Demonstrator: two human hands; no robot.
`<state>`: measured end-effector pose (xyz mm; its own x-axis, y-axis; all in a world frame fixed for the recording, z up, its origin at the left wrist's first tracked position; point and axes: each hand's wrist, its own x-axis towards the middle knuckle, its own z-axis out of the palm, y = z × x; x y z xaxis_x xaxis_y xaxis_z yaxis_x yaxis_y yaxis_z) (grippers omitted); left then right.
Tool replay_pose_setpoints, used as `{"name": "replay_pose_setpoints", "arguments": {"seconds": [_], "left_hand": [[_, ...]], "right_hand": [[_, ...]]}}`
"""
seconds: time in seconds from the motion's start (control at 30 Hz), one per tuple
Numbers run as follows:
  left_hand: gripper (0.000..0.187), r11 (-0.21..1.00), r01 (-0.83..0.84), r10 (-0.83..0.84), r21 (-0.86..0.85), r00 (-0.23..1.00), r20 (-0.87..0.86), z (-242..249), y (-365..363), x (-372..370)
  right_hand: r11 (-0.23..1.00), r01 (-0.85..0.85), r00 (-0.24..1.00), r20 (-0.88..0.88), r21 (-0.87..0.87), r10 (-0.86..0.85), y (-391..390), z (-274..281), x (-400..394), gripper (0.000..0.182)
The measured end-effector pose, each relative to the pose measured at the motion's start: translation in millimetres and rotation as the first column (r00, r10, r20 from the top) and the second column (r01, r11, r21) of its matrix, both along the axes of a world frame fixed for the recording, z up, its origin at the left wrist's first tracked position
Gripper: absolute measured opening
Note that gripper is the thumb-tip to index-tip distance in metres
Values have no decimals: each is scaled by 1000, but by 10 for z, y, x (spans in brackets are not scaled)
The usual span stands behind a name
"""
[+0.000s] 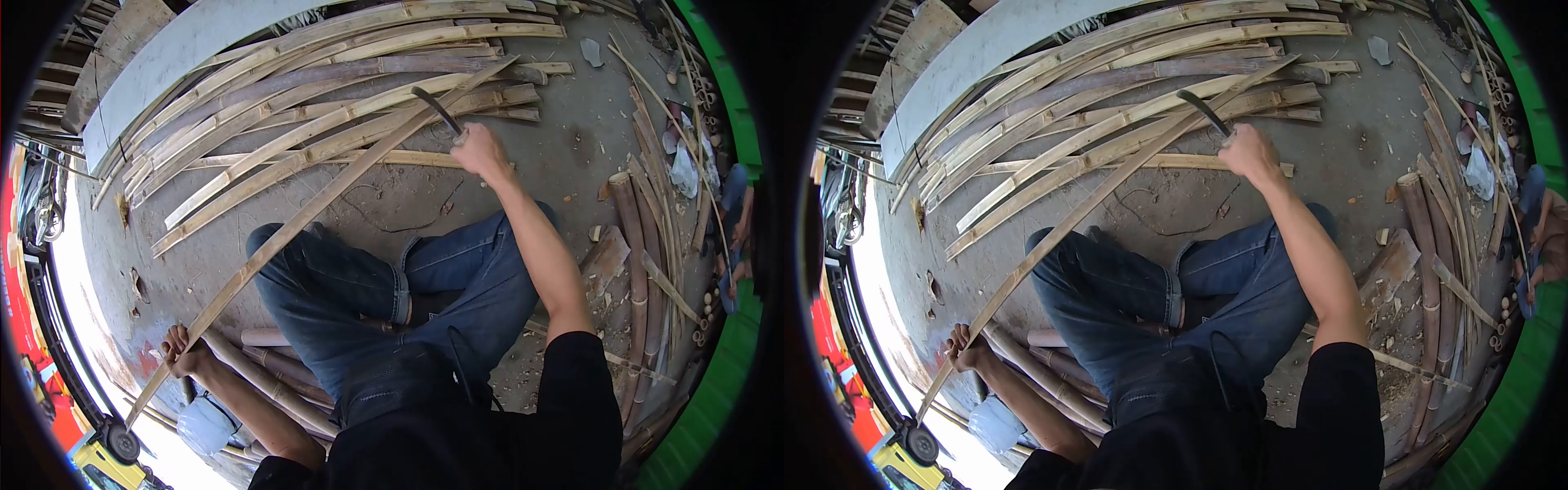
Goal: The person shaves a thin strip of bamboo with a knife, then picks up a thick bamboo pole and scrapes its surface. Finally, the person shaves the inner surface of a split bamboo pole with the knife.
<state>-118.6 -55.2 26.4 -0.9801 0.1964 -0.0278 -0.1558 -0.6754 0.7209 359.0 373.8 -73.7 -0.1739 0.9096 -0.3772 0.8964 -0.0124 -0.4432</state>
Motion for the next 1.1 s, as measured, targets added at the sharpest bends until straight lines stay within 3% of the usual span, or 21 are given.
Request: {"name": "replay_pose_setpoints", "arguments": {"seconds": [0.03, 0.1, 0.23, 0.3, 0.4, 0.5, 0.57, 0.63, 0.7, 0.77, 0.83, 0.97, 1.1], "left_hand": [[22, 1000, -1, 1, 6, 1000, 0, -65, -21, -2], [20, 994, 87, -82, 64, 994, -69, -291, 23, -20], [15, 997, -61, 60, 45, 998, 21, -357, 270, 156], [13, 996, -68, 68, 58, 998, 2, -328, 172, 51], [13, 996, -41, 43, 75, 999, -25, -252, 5, -46], [14, 998, -39, 40, 43, 999, -8, -178, -120, -161], [16, 999, -50, 50, 11, 998, 23, -101, -199, -182], [19, 998, -45, 42, 34, 996, 76, -57, -432, -309], [20, 997, -81, 78, 19, 991, 111, 26, -602, -379], [20, 978, -186, 195, -96, 976, 92, 12, -652, -412], [20, 978, -193, 201, -80, 974, 109, 127, -821, -513], [22, 985, -149, 158, -88, 983, 99, 369, -1092, -711], [25, 995, -82, 95, -59, 951, 294, 335, -856, -696]], "right_hand": [[997, 75, 996, 39, -13, -74, 263, -170, 213, 36], [997, 53, 980, 191, 48, -62, 662, -307, 524, 35], [985, 137, 924, 343, 106, -166, 848, 142, 306, 34], [986, 77, 978, 183, 146, -103, 614, 283, 41, 32], [984, -148, 986, -60, 99, 154, -334, 707, -598, 28], [913, -402, 914, -39, 64, 405, -1066, 739, -907, 36], [937, -306, 948, -31, 168, 316, -1031, 437, -852, 37], [985, -162, 987, -10, 59, 163, -617, 375, -590, 39], [996, 3, 998, 68, 93, -9, -151, 76, -122, 41], [967, 249, 955, 153, 51, -254, 381, -354, 506, 41], [930, 363, 860, 403, -53, -313, 703, -689, 1295, 39], [920, 385, 885, 255, 70, -389, 867, -622, 1141, 36], [969, 118, 989, -109, 218, -96, 210, 109, 193, 30]]}}
